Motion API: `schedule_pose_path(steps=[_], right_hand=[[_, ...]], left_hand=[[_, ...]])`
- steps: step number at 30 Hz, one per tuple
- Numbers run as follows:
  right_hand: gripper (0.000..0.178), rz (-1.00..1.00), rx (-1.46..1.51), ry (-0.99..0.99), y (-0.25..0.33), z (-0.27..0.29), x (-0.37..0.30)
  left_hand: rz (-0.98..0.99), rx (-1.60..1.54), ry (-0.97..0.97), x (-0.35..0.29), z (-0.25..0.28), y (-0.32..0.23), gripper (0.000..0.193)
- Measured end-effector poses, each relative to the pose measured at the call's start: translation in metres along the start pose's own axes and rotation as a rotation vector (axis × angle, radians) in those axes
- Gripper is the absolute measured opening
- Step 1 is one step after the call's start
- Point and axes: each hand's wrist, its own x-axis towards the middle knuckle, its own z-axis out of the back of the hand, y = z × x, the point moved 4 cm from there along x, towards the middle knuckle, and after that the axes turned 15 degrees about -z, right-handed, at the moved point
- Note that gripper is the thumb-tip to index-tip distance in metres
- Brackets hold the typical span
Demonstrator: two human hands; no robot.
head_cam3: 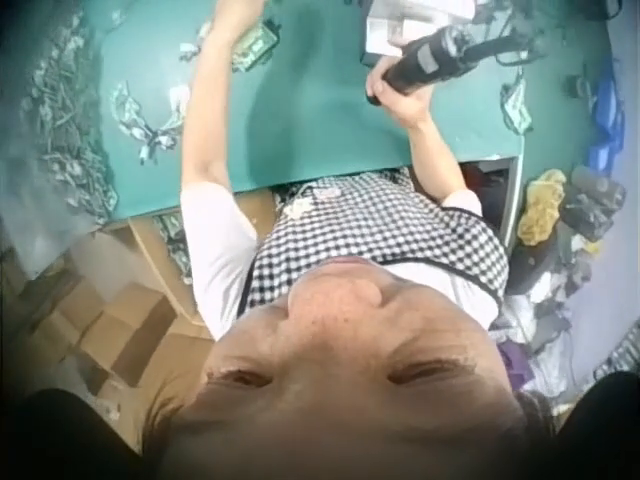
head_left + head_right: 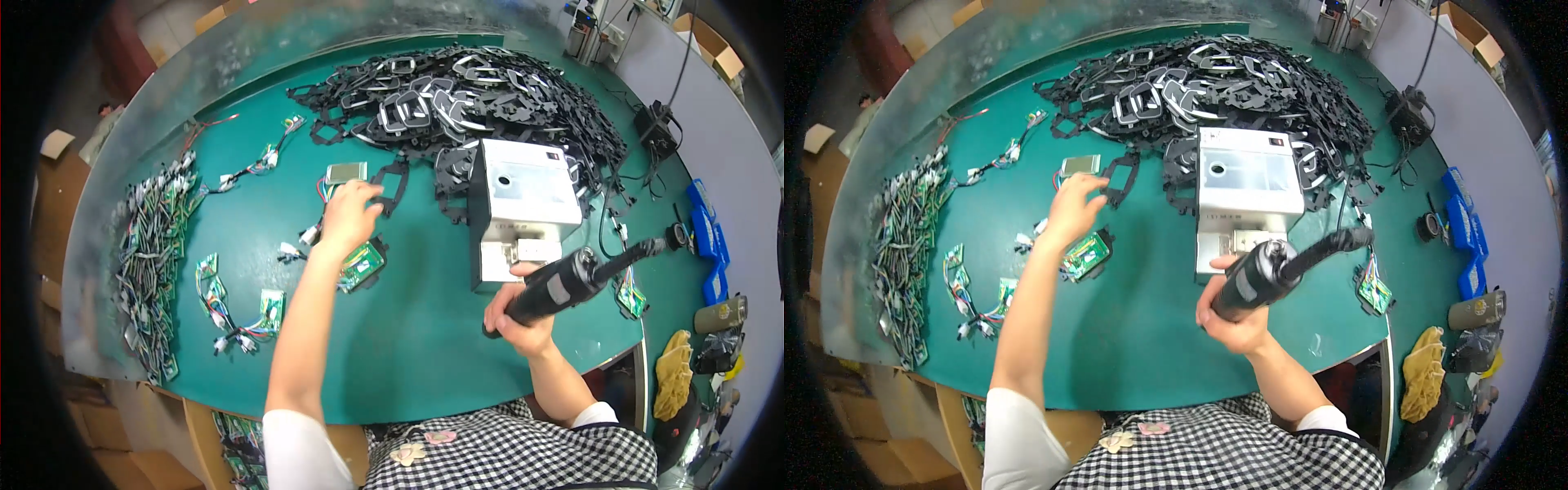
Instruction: The person assembles electronic circuit boards into plastic housings by securing them with screws using a powered screwdriver.
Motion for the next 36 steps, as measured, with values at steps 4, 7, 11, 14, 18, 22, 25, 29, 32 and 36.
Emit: schedule_pose_path(steps=[4, 7, 11, 14, 18, 22, 25, 29, 32, 36], right_hand=[[0.062, -0.033, 0.042, 0.02, -0.005, -0.004, -0.003], [0.063, 0.032, -0.049, -0.133, -0.002, 0.006, -0.014], [0.066, 0.03, -0.051, -0.313, 0.009, 0.018, -0.026], [0.067, 0.006, 0.007, -0.304, 0.012, 0.012, -0.024], [0.069, 0.06, -0.066, -0.28, 0.016, 0.012, -0.017], [0.067, 0.131, -0.063, -0.22, 0.019, 0.007, -0.007], [0.066, 0.097, -0.112, -0.212, 0.011, 0.004, 0.0], [0.066, 0.112, -0.172, -0.194, 0.01, -0.006, -0.002], [0.065, 0.192, -0.149, -0.222, 0.01, -0.039, -0.009], [0.063, 0.192, -0.23, -0.147, -0.003, -0.073, -0.018]], left_hand=[[0.104, 0.203, 0.052, 0.055, -0.034, 0.034, 0.028], [0.141, 0.267, 0.202, 0.067, -0.07, 0.034, 0.038], [0.321, 0.104, 0.361, 0.073, -0.068, 0.004, 0.043], [0.379, -0.042, 0.075, 0.047, -0.022, -0.01, 0.036], [0.481, -0.275, -0.19, -0.029, 0.001, -0.041, 0.035], [0.705, -0.292, -0.157, -0.112, -0.002, -0.087, 0.036], [0.684, -0.141, -0.047, -0.15, 0.013, -0.093, 0.037], [0.557, 0.369, -0.151, -0.18, 0.081, -0.048, 0.044], [0.668, 0.641, 0.025, -0.205, 0.101, -0.007, 0.057], [0.706, 0.609, 0.341, -0.212, 0.107, 0.01, 0.064]])
